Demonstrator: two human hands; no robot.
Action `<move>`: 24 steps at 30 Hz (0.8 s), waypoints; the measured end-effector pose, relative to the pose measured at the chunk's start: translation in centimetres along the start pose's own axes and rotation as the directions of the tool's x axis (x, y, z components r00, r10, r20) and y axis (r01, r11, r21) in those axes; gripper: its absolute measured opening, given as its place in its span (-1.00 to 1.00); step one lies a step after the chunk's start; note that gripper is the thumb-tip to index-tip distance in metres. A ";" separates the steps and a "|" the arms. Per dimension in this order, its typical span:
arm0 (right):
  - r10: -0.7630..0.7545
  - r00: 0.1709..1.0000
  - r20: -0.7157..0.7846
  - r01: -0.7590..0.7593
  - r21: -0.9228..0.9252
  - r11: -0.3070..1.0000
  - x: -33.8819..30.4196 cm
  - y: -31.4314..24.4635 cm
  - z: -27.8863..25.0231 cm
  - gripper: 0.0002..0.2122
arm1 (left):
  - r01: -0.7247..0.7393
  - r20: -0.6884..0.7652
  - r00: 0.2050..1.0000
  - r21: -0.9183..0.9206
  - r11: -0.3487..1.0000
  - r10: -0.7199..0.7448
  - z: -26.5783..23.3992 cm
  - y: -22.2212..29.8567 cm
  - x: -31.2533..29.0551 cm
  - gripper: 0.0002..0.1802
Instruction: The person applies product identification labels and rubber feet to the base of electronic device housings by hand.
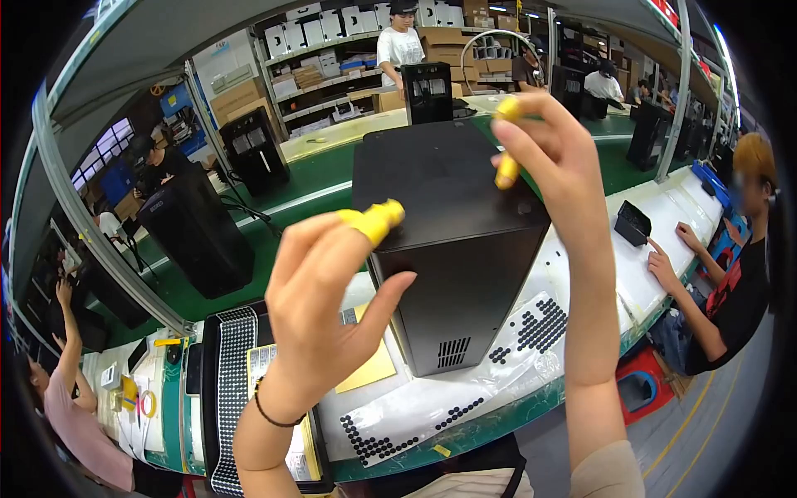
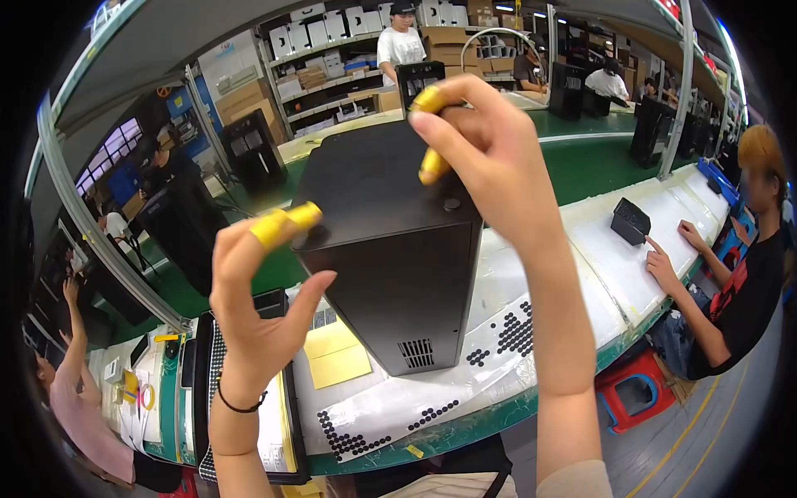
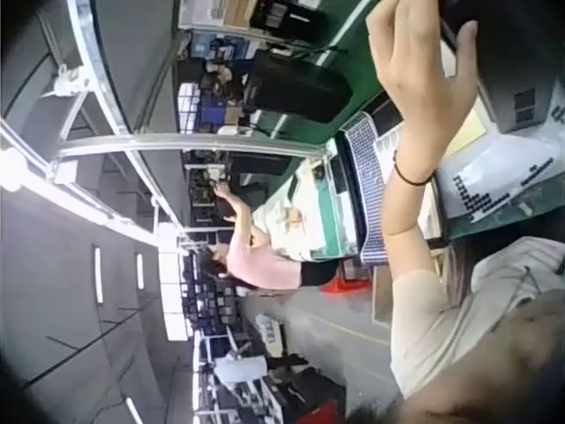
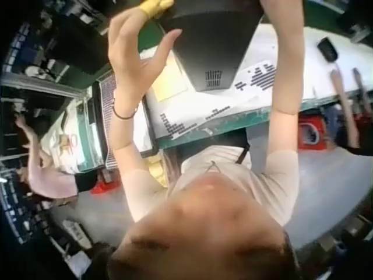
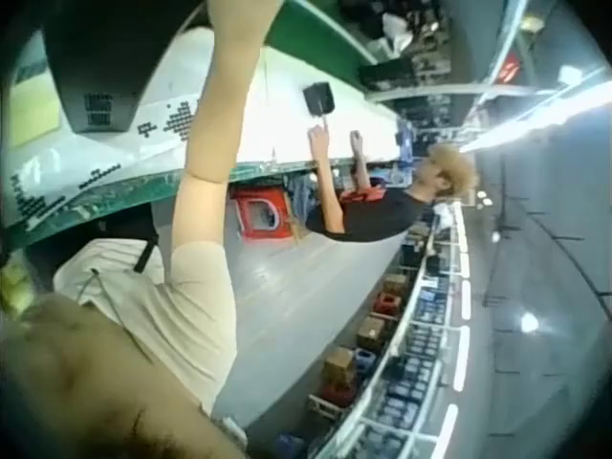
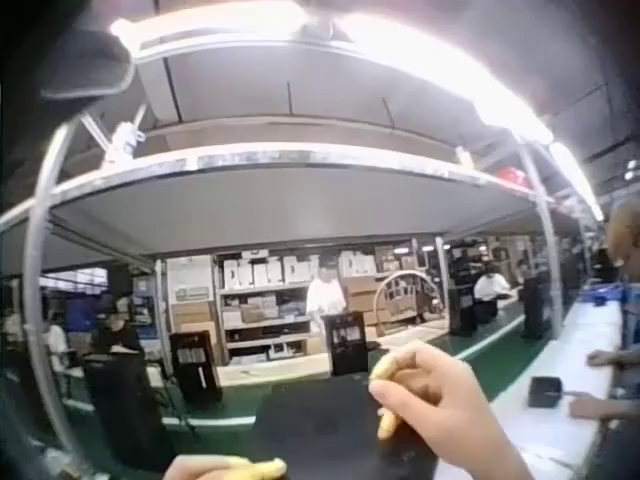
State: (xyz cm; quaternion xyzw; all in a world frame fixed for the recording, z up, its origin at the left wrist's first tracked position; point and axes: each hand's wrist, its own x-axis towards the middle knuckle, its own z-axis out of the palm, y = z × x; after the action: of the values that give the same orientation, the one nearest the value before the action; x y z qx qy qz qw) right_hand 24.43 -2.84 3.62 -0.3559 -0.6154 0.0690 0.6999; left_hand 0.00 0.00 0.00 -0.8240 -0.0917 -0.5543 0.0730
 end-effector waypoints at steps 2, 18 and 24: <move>0.084 0.953 0.290 -0.034 -0.172 0.985 3.4 0.3 0.6 -0.78 | -0.046 -0.024 0.999 0.043 0.998 0.047 0.5 -0.5 -0.6 -0.42; 0.319 0.685 0.655 0.035 -0.466 0.884 11.2 6.0 7.2 -0.78 | 0.000 -0.240 0.971 0.047 0.999 0.011 1.1 0.3 -1.3 -0.48; 0.250 0.686 0.683 0.152 -0.470 0.869 10.9 5.2 6.8 -0.81 | -0.021 -0.222 0.974 0.087 0.996 0.040 1.8 -0.1 -1.7 -0.56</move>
State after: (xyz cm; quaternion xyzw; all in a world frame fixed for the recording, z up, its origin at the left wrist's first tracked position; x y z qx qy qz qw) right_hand 22.50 9.63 9.37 -0.4818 -0.8272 0.0644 0.2821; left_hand 0.98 0.35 -2.20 -0.7538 -0.0932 -0.6381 0.1259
